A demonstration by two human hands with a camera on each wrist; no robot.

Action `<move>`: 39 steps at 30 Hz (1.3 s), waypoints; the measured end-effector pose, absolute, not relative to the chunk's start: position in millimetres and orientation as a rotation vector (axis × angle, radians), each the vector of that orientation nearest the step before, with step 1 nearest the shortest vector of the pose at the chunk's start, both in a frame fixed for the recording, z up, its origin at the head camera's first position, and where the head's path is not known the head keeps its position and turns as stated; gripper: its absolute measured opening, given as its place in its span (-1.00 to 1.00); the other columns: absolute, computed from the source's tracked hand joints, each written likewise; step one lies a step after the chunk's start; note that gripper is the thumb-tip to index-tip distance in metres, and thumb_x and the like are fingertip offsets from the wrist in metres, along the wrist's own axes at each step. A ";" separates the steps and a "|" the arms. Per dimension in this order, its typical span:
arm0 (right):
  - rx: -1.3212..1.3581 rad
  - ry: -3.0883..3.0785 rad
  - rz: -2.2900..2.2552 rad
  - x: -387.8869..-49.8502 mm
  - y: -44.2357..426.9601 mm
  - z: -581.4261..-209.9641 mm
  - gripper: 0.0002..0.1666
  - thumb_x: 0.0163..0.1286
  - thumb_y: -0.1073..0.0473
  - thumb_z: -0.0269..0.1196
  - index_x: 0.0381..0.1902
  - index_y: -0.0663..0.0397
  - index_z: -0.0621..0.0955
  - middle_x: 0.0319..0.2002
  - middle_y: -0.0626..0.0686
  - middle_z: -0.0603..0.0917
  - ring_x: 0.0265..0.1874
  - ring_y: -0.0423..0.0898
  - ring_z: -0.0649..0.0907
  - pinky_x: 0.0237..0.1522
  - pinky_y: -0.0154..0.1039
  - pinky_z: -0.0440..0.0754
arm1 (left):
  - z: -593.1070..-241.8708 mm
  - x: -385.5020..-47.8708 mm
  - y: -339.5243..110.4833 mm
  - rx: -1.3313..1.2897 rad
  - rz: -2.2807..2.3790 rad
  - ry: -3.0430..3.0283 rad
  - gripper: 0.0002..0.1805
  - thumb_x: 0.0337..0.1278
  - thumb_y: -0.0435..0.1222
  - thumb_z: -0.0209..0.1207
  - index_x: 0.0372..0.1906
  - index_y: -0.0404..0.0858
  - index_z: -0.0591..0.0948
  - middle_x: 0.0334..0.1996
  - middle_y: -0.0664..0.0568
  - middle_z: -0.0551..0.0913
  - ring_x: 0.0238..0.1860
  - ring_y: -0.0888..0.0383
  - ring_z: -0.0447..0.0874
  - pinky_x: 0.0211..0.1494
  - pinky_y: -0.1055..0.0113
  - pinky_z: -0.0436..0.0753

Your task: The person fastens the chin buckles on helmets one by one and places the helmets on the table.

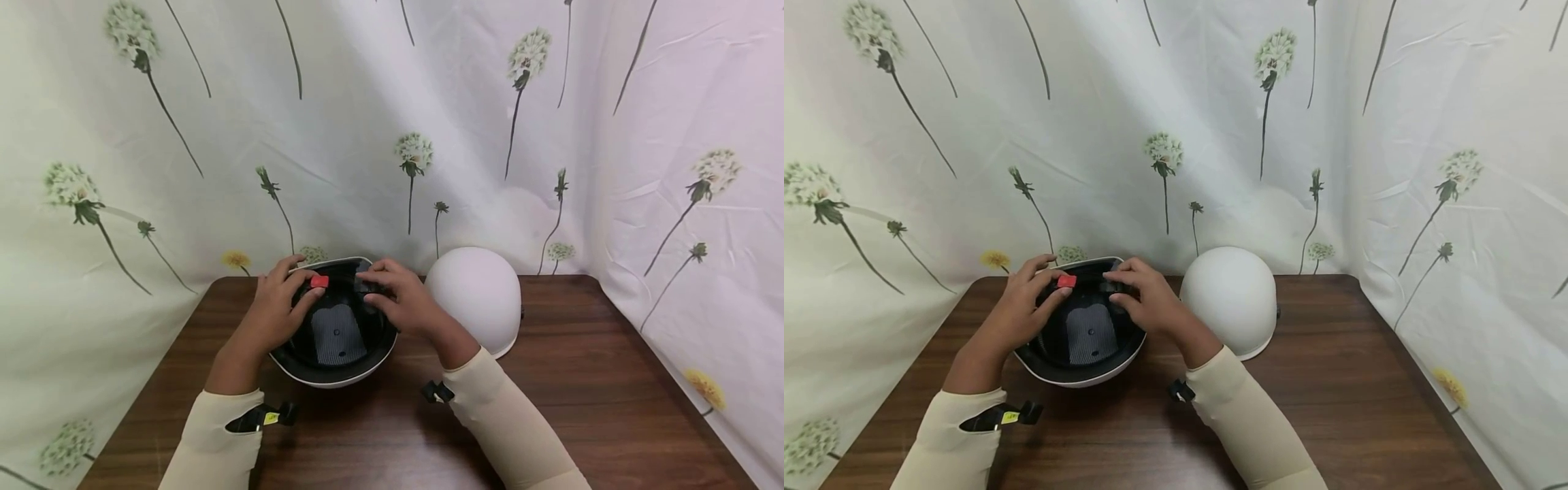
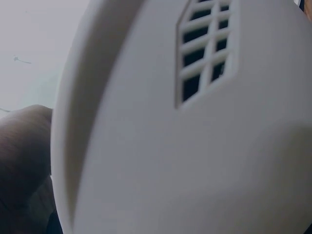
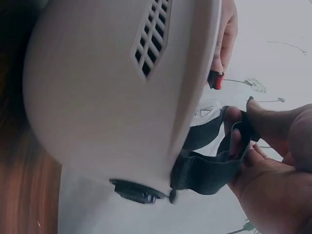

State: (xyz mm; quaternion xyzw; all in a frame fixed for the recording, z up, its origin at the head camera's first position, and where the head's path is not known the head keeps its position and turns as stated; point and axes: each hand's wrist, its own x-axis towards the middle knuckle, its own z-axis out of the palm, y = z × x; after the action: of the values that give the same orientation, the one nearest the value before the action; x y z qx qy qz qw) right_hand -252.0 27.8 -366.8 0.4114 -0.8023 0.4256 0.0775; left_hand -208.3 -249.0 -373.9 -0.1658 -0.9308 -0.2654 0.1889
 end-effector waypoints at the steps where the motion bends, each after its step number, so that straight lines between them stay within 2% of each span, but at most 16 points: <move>1: 1.221 -2.409 1.303 -251.9 26.0 -367.1 -0.51 0.54 0.27 0.40 0.39 0.18 0.69 0.21 0.16 0.66 -0.01 -0.01 0.62 -0.02 -0.22 0.62 | -373.7 -208.4 -248.6 -0.467 -0.749 -2.620 -0.62 0.59 -0.23 0.27 0.29 -0.37 0.64 0.56 -0.42 0.34 0.54 -0.48 0.34 0.49 -0.58 0.14; 6: 1.087 -2.415 1.503 -251.6 14.1 -367.5 -0.49 0.45 0.26 0.50 0.32 0.16 0.72 0.12 0.13 0.75 -0.14 -0.11 0.66 -0.06 -0.32 0.63 | -372.9 -208.5 -247.2 -0.473 -0.768 -2.631 -0.62 0.59 -0.24 0.27 0.30 -0.36 0.64 0.58 -0.41 0.33 0.58 -0.49 0.30 0.54 -0.71 0.00; 10: 0.989 -2.376 1.702 -249.2 4.5 -365.8 -0.57 0.38 0.30 0.54 0.19 0.25 0.75 0.01 0.21 0.80 -0.13 -0.11 0.76 -0.06 -0.34 0.69 | -371.7 -207.4 -246.2 -0.476 -0.797 -2.630 -0.64 0.60 -0.24 0.26 0.28 -0.34 0.64 0.58 -0.40 0.34 0.57 -0.51 0.32 0.53 -0.74 -0.04; 15: 0.955 -2.344 1.782 -247.6 -1.8 -367.2 -0.66 0.36 0.32 0.55 0.08 0.19 0.78 -0.03 0.22 0.81 -0.19 -0.16 0.79 -0.12 -0.40 0.68 | -369.1 -205.4 -245.0 -0.487 -0.849 -2.627 -0.67 0.60 -0.24 0.26 0.27 -0.31 0.63 0.57 -0.39 0.35 0.58 -0.53 0.31 0.52 -0.78 -0.08; 21: 0.914 -2.318 1.708 -247.7 -3.0 -369.5 -0.66 0.38 0.28 0.55 0.10 0.13 0.82 0.02 0.16 0.81 -0.19 -0.22 0.72 -0.12 -0.37 0.69 | -366.9 -206.2 -243.7 -0.515 -0.868 -2.629 -0.69 0.60 -0.23 0.26 0.25 -0.28 0.64 0.57 -0.38 0.37 0.60 -0.50 0.30 0.51 -0.79 -0.10; 27: 0.880 -2.346 1.677 -245.3 -5.1 -368.7 -0.64 0.41 0.23 0.53 0.15 0.11 0.81 0.09 0.13 0.81 -0.13 -0.16 0.67 -0.06 -0.32 0.66 | -368.5 -206.6 -245.3 -0.533 -0.852 -2.617 -0.71 0.58 -0.25 0.28 0.22 -0.27 0.66 0.56 -0.38 0.37 0.59 -0.50 0.31 0.50 -0.80 -0.09; 33: 0.892 -2.341 1.698 -245.0 -6.6 -372.1 -0.64 0.40 0.24 0.55 0.13 0.10 0.81 -0.02 0.16 0.80 -0.31 -0.23 0.62 -0.23 -0.37 0.61 | -371.2 -206.0 -245.6 -0.556 -0.826 -2.603 -0.71 0.56 -0.26 0.30 0.22 -0.27 0.68 0.54 -0.38 0.40 0.56 -0.49 0.37 0.50 -0.78 -0.05; 39: 0.891 -2.346 1.684 -244.4 -8.3 -373.9 -0.67 0.41 0.20 0.55 0.11 0.07 0.82 -0.08 0.13 0.78 -0.30 -0.23 0.63 -0.24 -0.38 0.62 | -370.9 -205.7 -245.4 -0.601 -0.837 -2.580 -0.73 0.54 -0.25 0.31 0.18 -0.25 0.70 0.55 -0.37 0.38 0.55 -0.47 0.39 0.49 -0.79 -0.06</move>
State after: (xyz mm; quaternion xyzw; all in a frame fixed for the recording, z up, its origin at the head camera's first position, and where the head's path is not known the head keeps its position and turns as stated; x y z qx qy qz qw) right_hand -244.4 -8.3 -373.9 0.2943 -0.7748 0.5563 0.0597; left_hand -205.7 -245.4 -370.9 -0.2126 -0.9134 -0.2964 0.1805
